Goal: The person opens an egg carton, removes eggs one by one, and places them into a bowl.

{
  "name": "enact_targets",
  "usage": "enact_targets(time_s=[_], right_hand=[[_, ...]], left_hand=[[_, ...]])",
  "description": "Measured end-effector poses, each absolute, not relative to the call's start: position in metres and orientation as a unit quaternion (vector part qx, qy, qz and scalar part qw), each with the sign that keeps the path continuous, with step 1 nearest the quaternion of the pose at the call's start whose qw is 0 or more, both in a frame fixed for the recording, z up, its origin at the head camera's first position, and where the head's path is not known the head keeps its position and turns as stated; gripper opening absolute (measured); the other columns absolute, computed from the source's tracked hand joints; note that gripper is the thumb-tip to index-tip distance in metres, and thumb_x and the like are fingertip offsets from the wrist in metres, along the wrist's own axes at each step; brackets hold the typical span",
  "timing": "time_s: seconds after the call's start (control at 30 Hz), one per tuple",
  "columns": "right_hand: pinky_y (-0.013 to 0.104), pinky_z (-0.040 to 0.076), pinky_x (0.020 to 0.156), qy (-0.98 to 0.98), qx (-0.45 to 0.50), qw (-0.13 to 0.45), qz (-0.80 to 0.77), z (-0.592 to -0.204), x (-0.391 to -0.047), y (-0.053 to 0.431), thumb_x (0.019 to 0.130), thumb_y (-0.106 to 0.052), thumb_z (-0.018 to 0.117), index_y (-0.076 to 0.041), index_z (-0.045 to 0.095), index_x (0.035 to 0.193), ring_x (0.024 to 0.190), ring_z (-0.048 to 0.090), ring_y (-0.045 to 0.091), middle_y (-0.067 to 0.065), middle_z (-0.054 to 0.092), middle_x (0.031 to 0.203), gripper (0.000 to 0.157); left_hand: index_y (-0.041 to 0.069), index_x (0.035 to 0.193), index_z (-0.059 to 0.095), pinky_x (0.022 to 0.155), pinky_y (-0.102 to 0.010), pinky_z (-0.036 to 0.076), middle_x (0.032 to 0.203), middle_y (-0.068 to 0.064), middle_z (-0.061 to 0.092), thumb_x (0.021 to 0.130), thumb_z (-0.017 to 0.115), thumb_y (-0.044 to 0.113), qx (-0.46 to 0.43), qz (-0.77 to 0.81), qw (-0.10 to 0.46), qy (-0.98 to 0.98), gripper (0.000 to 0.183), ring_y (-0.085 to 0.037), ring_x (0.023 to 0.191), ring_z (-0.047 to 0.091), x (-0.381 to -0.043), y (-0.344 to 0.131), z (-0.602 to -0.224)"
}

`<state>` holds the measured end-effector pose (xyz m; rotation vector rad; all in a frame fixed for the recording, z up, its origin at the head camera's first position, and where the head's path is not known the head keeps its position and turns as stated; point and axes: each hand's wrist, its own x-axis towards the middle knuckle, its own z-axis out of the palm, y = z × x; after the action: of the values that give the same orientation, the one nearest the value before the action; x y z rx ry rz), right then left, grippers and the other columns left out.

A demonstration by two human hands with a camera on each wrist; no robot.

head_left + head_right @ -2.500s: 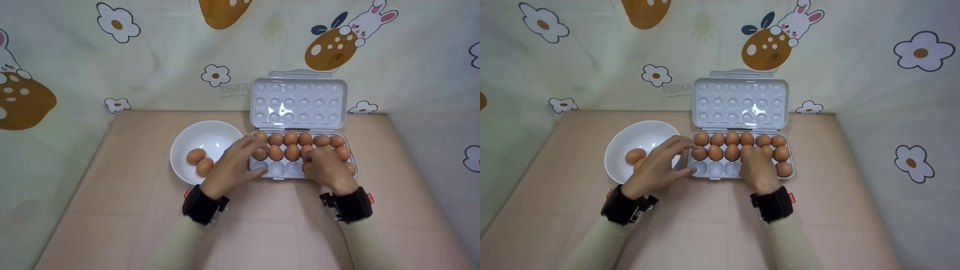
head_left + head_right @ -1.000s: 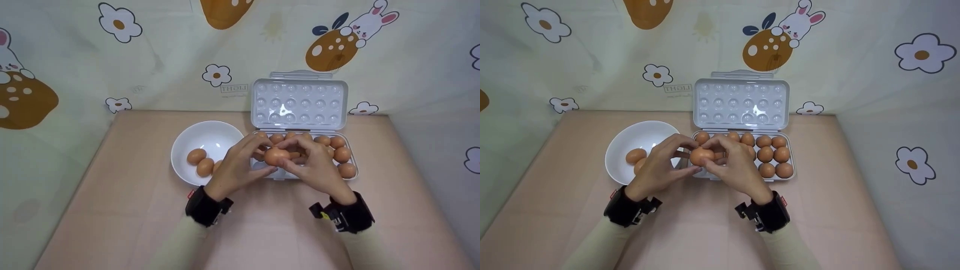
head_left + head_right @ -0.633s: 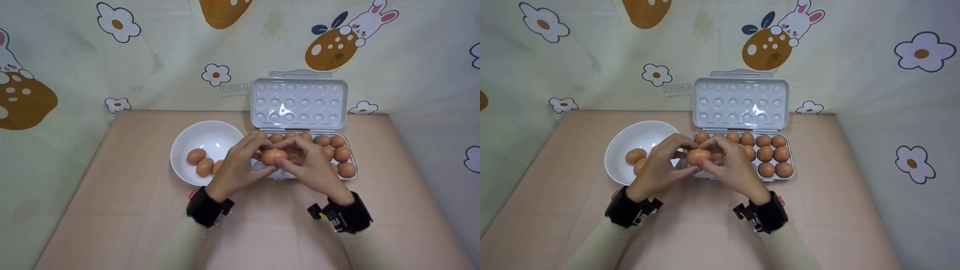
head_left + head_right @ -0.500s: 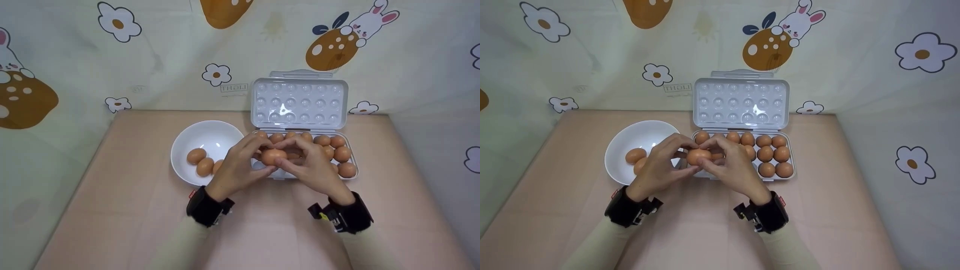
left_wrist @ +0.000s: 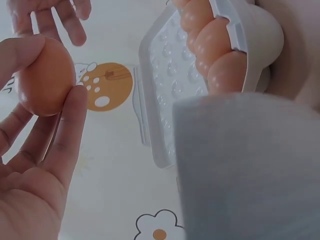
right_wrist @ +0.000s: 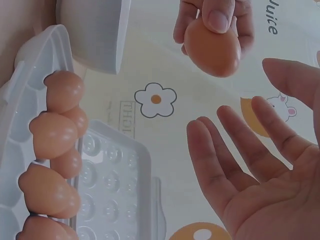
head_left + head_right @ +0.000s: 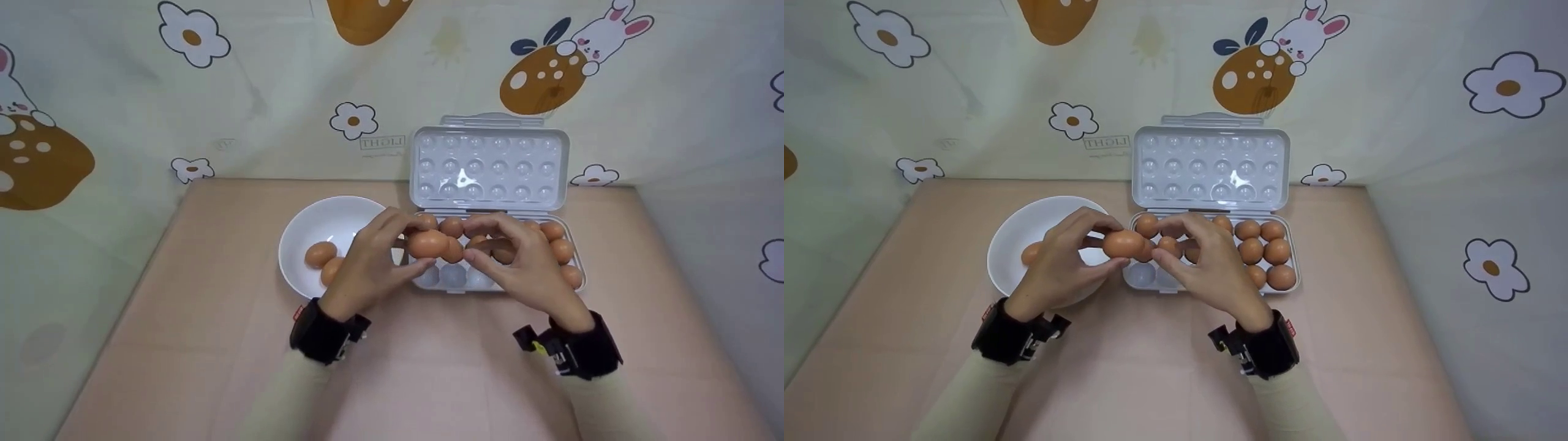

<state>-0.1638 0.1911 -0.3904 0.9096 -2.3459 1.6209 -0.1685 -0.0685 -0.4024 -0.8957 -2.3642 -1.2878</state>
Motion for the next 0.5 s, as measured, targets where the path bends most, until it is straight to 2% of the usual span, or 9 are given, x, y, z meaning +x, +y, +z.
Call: enact_targets(time_s=[0.3, 0.5], right_hand=[[0.030, 0.054, 0.105, -0.812, 0.293, 0.125, 0.490, -0.385, -0.166, 0.199, 0.095, -0.009, 0.081, -0.009, 0.071, 0.129, 0.121, 0.067, 0.020, -0.001, 0.073, 0.125, 0.036], [0.029, 0.053, 0.105, -0.835, 0.294, 0.149, 0.441, -0.386, -0.168, 0.204, 0.093, -0.008, 0.083, -0.010, 0.071, 0.130, 0.122, 0.067, 0.020, -0.007, 0.072, 0.127, 0.039]], left_hand=[[0.008, 0.123, 0.066, 0.088, -0.019, 0.058, 0.119, -0.003, 0.065, 0.086, 0.089, 0.012, -0.278, -0.421, 0.158, -0.848, 0.043, -0.012, 0.110, 0.064, -0.174, -0.094, -0.391], [0.007, 0.118, 0.066, 0.087, -0.023, 0.059, 0.117, -0.005, 0.064, 0.085, 0.089, 0.009, -0.274, -0.377, 0.152, -0.872, 0.041, -0.015, 0.104, 0.065, -0.186, -0.117, -0.377]])
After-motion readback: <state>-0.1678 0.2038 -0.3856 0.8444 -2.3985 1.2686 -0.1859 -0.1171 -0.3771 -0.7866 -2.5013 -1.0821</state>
